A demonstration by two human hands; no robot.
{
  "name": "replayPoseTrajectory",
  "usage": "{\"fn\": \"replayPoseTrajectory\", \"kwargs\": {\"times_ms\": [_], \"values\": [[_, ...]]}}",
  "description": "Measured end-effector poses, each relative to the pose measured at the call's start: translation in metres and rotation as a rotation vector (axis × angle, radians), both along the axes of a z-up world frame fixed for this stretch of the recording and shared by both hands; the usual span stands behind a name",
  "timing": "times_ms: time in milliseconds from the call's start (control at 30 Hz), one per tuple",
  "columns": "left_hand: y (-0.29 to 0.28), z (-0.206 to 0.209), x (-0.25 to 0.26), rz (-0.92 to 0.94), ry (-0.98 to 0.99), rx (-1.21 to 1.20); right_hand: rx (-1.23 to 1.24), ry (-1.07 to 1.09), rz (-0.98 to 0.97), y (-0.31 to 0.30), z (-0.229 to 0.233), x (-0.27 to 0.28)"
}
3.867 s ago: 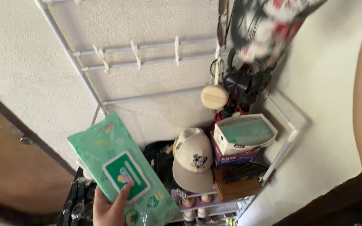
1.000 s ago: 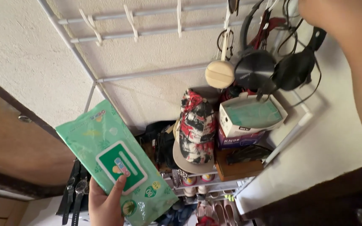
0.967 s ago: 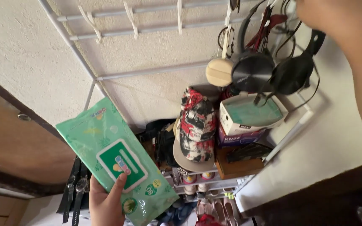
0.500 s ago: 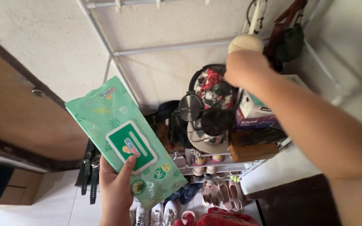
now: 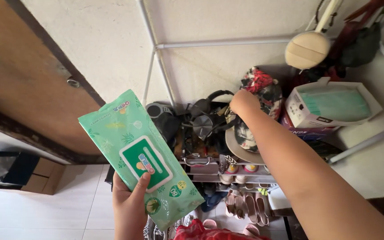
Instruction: Cleaning a picture frame with a brush and organizing various personal accessories on a storage rack.
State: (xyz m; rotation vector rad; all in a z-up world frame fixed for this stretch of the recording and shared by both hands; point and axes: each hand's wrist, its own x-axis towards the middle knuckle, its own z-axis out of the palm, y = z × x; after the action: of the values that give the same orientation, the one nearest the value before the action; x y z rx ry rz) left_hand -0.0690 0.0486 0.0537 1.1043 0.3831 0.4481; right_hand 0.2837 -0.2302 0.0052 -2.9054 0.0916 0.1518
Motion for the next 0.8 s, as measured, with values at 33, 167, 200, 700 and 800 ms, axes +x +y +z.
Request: {"fn": "replayPoseTrajectory", "kwargs": {"times_ms": [33, 167, 200, 700, 800], "values": [[0.003, -0.003, -0.002, -0.002, 0.006, 0.005, 0.007, 0.004, -0.036, 0.0, -0.011, 0.003], [0.012, -0.006, -0.001, 0.013, 0.062, -0.01, 0.005, -0.026, -0.083, 0.009, -0.013, -0.004], [0.013, -0.006, 0.0, 0.008, 0.055, -0.01, -0.01, 0.0, -0.088, 0.01, -0.012, -0.006], [0.005, 0.004, 0.015, -0.067, 0.013, -0.005, -0.095, 0.026, -0.028, 0.023, -0.034, -0.023], [0.003, 0.004, 0.015, -0.069, 0.005, -0.02, -0.098, 0.038, -0.006, 0.023, -0.035, -0.023]]}}
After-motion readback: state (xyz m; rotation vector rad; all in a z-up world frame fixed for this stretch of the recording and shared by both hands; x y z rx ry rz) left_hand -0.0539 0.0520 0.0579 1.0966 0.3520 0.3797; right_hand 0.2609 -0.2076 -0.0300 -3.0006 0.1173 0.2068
